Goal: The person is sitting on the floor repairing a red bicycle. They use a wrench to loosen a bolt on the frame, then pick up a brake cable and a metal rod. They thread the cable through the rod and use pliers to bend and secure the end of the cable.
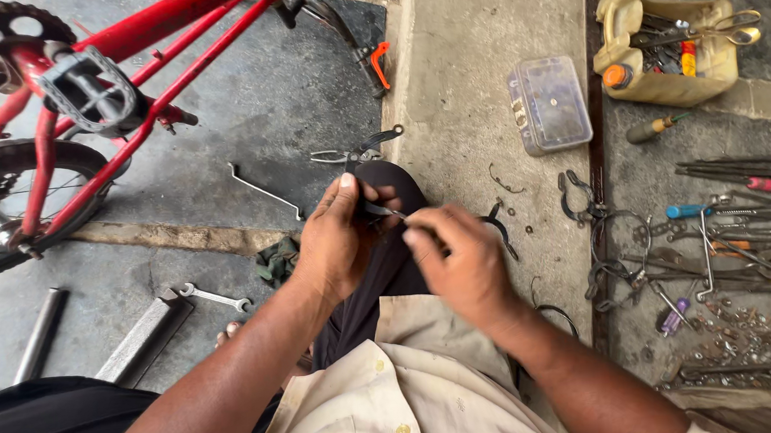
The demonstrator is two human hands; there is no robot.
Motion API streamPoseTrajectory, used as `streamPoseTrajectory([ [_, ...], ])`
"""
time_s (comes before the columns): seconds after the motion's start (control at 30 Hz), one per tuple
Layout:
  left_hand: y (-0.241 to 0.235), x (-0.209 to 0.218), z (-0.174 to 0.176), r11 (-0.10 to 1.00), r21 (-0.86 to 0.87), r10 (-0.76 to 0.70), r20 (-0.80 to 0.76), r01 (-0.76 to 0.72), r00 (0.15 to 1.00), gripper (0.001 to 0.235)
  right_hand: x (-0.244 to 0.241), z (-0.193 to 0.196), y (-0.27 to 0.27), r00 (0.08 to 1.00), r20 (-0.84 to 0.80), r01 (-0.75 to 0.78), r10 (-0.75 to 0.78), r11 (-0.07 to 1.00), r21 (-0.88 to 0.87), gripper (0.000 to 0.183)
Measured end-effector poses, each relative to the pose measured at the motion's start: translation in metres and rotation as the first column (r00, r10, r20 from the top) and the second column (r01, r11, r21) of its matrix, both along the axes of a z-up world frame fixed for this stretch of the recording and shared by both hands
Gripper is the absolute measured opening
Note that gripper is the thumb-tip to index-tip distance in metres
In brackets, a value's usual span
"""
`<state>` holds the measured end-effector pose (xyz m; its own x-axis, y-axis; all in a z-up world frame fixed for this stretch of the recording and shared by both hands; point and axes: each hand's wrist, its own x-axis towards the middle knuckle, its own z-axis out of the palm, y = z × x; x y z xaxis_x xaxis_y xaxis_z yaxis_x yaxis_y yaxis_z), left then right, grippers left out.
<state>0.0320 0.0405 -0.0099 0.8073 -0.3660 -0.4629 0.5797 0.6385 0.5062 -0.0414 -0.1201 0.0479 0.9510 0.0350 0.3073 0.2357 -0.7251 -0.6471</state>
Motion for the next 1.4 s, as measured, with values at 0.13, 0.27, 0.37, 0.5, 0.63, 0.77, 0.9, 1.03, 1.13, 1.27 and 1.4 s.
streamPoseTrajectory([
  [0.13,-0.006,-0.002,0.005,0.99,-0.118,0.082,0.021,-0.079,0.996,0.033,0.0,-0.021,0.024,0.988,-0.117,0.116,-0.105,0.989,0.093,0.039],
  [0.27,-0.005,-0.005,0.008,0.989,-0.11,0.101,0.012,-0.099,0.995,0.034,0.002,-0.038,0.023,0.977,-0.156,0.166,-0.144,0.977,0.136,0.042],
  [0.37,-0.004,-0.007,0.009,0.992,-0.097,0.077,-0.002,-0.077,0.997,0.034,0.0,-0.045,0.019,0.975,-0.175,0.167,-0.138,0.973,0.162,0.044],
  [0.5,-0.003,-0.002,0.008,0.997,0.008,0.078,0.087,-0.079,0.993,0.032,-0.007,-0.058,0.002,0.971,-0.197,0.153,-0.138,0.986,0.063,0.049],
  [0.63,0.018,0.019,0.014,0.965,0.233,-0.144,0.1,0.118,0.984,0.032,-0.005,-0.071,-0.03,0.872,-0.466,0.329,-0.15,0.884,0.331,0.057],
  [0.77,0.012,0.012,0.027,0.9,0.303,-0.333,0.011,0.314,0.943,0.037,0.001,-0.063,-0.04,0.941,-0.338,0.269,0.012,0.579,0.769,0.068],
  [0.9,0.001,-0.004,0.027,0.871,0.263,-0.438,0.033,0.415,0.898,0.039,0.003,-0.035,-0.033,0.97,-0.24,0.168,0.038,0.61,0.775,0.065],
  [1.03,-0.003,-0.012,0.024,0.837,0.325,-0.483,0.063,0.439,0.873,0.038,0.006,-0.018,-0.025,0.991,-0.13,0.099,-0.019,0.755,0.648,0.052],
  [1.13,-0.005,-0.013,0.021,0.845,0.307,-0.478,0.066,0.438,0.876,0.037,0.007,-0.02,-0.017,0.993,-0.066,0.117,-0.096,0.819,0.561,0.036],
  [1.27,-0.007,-0.016,0.024,0.822,0.329,-0.506,0.049,0.464,0.861,0.034,0.014,-0.025,-0.014,0.991,-0.035,0.131,-0.132,0.85,0.511,0.028],
  [1.4,-0.007,-0.016,0.024,0.837,0.312,-0.489,0.061,0.449,0.87,0.026,0.012,-0.024,-0.013,0.994,-0.031,0.111,-0.108,0.898,0.426,0.025],
])
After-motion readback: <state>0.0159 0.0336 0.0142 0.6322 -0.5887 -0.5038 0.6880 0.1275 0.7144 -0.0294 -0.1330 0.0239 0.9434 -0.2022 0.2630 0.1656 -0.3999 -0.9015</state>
